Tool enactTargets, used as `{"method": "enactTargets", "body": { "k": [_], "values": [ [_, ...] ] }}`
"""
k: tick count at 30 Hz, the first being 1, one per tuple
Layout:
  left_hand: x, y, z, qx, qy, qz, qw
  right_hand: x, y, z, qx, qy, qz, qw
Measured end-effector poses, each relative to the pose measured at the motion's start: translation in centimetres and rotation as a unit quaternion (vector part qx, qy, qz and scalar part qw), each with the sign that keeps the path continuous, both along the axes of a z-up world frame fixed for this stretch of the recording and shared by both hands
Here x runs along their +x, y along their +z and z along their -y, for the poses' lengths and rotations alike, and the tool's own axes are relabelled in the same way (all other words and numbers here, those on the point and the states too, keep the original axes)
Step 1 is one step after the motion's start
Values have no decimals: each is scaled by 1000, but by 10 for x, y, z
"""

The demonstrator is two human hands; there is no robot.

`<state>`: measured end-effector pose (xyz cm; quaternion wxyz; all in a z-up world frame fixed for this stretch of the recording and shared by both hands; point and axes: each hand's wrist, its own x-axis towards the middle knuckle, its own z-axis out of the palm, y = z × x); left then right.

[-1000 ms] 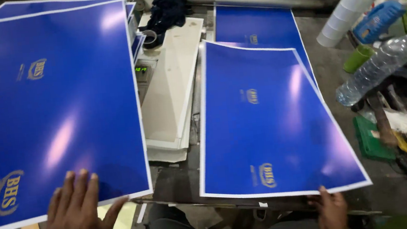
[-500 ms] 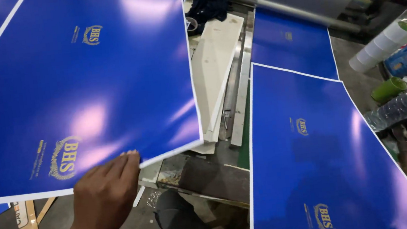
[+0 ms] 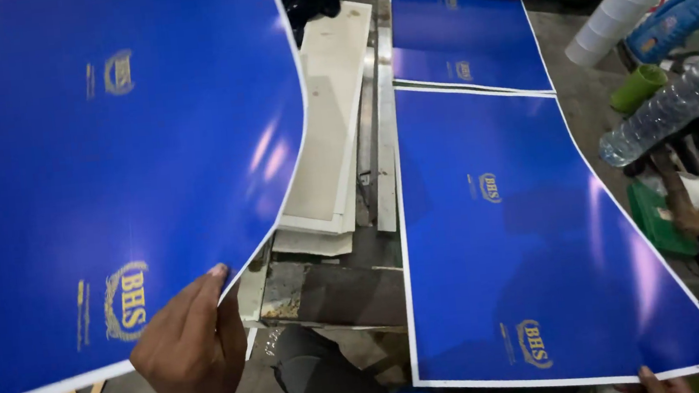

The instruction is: Manually inspect and stack large printed blue paper sheets in a printing facility.

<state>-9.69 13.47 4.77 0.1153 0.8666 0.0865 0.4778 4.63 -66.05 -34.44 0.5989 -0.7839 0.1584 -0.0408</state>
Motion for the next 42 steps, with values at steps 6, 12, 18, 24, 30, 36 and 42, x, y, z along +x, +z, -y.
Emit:
{"method": "enactTargets", "body": {
  "k": [6,12,18,24,30,36,42],
  "values": [
    [-1,-26,11,-47,17,-5,999,27,32,-101,50,-41,-38,997],
    [2,-27,15,-44,13,14,999,91,84,-162,60,-8,-28,998],
    [2,-23,31,-39,0,53,998,132,100,-185,168,-18,-59,984],
    [9,-52,93,-6,-87,61,994,86,104,-239,130,29,-52,990],
    [50,-81,185,-1,-166,-36,985,21,185,-372,148,350,-34,924],
    [78,-156,229,35,-204,-146,967,15,179,-399,299,375,-85,874],
    [100,-179,249,44,-304,-259,915,50,57,-360,342,232,-83,907]
  ]
}}
